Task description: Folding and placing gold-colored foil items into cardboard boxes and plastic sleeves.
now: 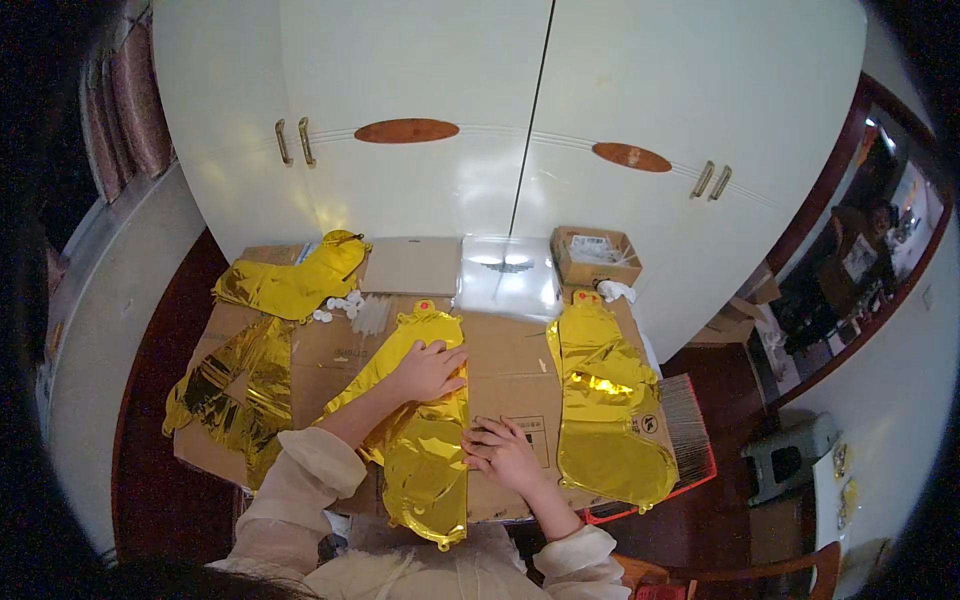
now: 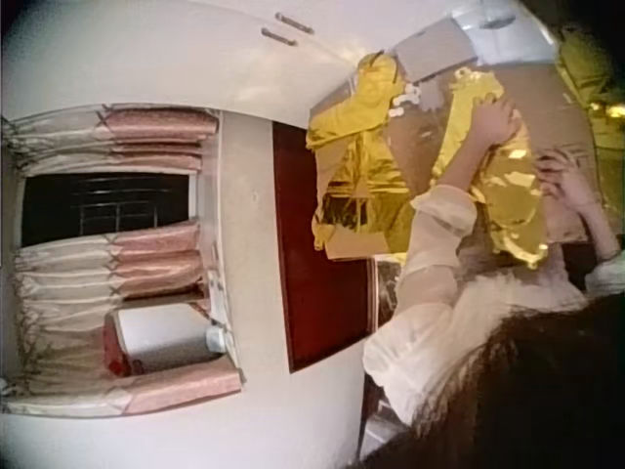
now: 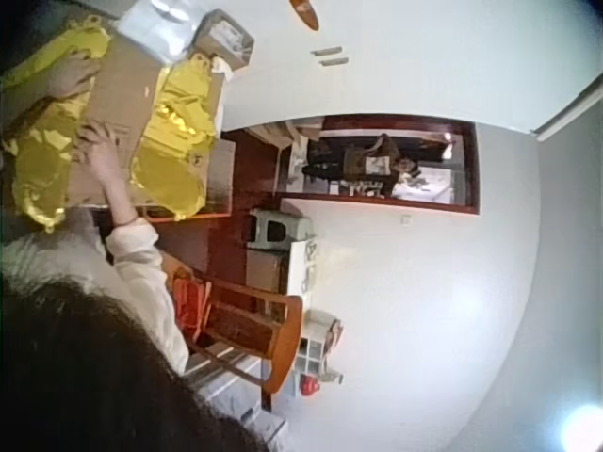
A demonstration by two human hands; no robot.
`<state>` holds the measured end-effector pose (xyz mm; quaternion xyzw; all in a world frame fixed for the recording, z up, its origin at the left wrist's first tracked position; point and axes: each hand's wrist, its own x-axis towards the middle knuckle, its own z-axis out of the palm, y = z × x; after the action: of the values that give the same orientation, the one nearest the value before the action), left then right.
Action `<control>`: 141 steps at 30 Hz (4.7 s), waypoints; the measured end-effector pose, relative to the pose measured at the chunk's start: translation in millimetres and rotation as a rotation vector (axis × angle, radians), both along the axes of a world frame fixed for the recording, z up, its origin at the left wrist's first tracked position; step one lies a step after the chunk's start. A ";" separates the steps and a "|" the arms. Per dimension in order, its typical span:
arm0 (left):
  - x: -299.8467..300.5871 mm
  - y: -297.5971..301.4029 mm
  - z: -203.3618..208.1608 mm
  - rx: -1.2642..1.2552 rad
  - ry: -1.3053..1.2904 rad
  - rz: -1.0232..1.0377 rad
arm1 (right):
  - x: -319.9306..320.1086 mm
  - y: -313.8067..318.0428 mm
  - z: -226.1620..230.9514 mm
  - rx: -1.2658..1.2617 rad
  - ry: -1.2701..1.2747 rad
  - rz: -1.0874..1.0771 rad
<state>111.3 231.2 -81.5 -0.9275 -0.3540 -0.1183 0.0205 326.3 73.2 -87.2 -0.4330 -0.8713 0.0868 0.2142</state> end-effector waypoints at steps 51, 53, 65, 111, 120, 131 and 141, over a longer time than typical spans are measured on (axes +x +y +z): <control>25.7 -91.9 123.6 -1.033 -0.599 -0.771 | 0.5 -4.0 -3.1 0.014 0.034 -0.018; 5.5 -167.9 157.6 -1.244 -0.623 -1.100 | 2.3 -5.0 -4.4 0.019 0.033 -0.032; -9.6 -224.4 166.6 -1.221 -0.866 -1.495 | 1.5 -6.7 -1.6 0.047 0.093 -0.028; -137.6 -222.5 30.2 -0.238 -0.111 0.905 | -77.0 46.4 3.3 0.065 -0.092 -0.002; -137.3 -226.5 20.0 -0.157 -0.242 0.869 | -74.4 45.9 2.0 0.053 -0.116 -0.002; -153.4 -227.9 2.7 -0.345 -0.358 0.725 | -74.1 47.7 -2.6 0.080 -0.116 0.009; -131.1 -221.8 24.2 -0.169 -0.874 0.566 | -74.9 45.5 4.0 0.101 -0.098 0.017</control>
<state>-19.8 9.4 -57.3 -0.6582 -0.5746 -0.4547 -0.1726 251.4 118.7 -83.3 -0.4177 -0.8878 0.0232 0.1920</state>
